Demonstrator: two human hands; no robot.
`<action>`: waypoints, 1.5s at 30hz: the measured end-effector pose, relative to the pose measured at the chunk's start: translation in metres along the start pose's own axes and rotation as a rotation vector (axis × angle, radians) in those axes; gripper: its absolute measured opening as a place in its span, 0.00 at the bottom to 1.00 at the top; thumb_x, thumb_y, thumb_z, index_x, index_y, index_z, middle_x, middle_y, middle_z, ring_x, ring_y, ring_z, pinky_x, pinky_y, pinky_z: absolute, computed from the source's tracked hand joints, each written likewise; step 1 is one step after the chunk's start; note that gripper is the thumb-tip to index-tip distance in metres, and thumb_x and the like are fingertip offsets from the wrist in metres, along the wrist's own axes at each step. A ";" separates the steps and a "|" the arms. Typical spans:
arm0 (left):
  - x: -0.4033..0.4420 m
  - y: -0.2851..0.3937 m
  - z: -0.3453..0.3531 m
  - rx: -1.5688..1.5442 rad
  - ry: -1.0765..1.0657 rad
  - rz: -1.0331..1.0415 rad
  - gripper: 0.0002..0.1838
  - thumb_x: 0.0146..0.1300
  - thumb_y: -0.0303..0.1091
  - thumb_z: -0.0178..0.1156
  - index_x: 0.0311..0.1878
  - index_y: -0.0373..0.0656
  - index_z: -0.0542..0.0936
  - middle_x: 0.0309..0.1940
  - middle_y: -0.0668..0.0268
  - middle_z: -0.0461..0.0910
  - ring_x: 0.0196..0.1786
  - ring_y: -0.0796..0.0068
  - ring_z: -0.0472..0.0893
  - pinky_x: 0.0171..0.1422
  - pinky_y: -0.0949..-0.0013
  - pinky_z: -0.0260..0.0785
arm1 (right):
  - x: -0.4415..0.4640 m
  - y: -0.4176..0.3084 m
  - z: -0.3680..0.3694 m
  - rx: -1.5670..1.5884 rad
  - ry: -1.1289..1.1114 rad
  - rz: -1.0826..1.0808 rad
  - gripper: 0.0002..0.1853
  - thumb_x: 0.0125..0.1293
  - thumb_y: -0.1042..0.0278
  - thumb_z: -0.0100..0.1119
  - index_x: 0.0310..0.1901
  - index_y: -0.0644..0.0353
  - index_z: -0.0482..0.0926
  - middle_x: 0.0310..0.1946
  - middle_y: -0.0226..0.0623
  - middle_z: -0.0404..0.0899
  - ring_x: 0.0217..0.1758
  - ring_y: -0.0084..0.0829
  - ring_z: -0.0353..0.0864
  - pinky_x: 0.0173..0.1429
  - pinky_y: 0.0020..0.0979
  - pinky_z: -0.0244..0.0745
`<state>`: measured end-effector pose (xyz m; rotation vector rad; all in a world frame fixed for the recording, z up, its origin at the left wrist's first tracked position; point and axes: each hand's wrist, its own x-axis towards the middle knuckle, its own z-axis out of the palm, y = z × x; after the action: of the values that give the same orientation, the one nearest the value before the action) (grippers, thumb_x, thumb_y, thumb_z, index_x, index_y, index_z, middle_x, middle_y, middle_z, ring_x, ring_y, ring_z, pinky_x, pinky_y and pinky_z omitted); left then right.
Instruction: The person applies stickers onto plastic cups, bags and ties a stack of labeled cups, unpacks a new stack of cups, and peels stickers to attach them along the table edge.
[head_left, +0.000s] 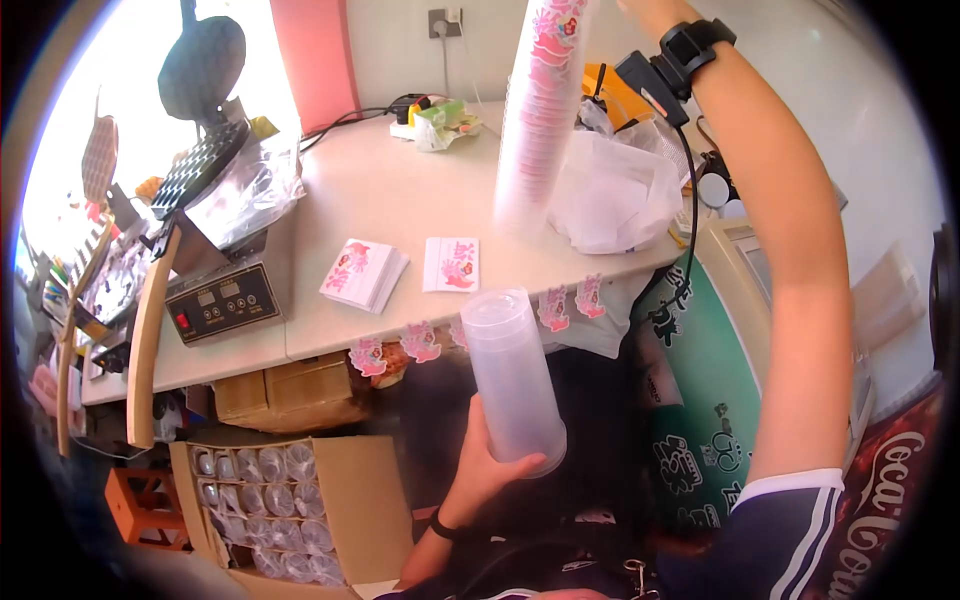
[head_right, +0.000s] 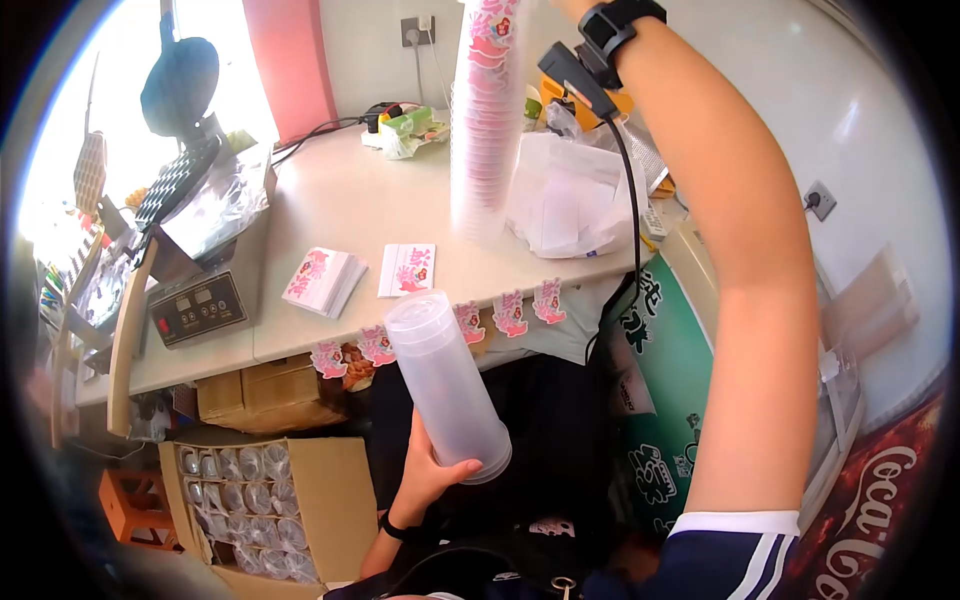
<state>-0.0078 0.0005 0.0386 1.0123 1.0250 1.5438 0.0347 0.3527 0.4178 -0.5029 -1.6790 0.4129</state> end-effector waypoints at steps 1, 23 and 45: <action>-0.001 0.001 0.000 -0.003 0.004 -0.011 0.50 0.45 0.38 0.79 0.68 0.40 0.59 0.60 0.59 0.69 0.64 0.66 0.70 0.67 0.61 0.64 | -0.005 0.027 0.005 -0.001 -0.005 0.011 0.50 0.57 0.67 0.73 0.69 0.65 0.42 0.56 0.53 0.71 0.51 0.43 0.80 0.50 0.37 0.83; 0.005 -0.016 0.012 0.114 0.023 -0.182 0.52 0.47 0.43 0.76 0.72 0.38 0.57 0.62 0.59 0.69 0.65 0.67 0.70 0.69 0.63 0.62 | -0.365 0.127 -0.097 -0.615 -0.291 -0.035 0.11 0.48 0.68 0.72 0.34 0.57 0.83 0.44 0.31 0.76 0.49 0.39 0.72 0.55 0.38 0.66; 0.014 -0.022 0.018 0.110 0.105 -0.223 0.42 0.51 0.38 0.75 0.66 0.41 0.64 0.57 0.62 0.73 0.61 0.70 0.72 0.66 0.65 0.63 | -0.354 0.021 -0.124 -0.455 -0.213 -0.050 0.08 0.51 0.73 0.71 0.30 0.57 0.79 0.52 0.38 0.76 0.55 0.43 0.70 0.60 0.40 0.63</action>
<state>0.0130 0.0205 0.0244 0.8659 1.2642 1.3809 0.2057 0.1768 0.1328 -0.7683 -1.9979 0.0416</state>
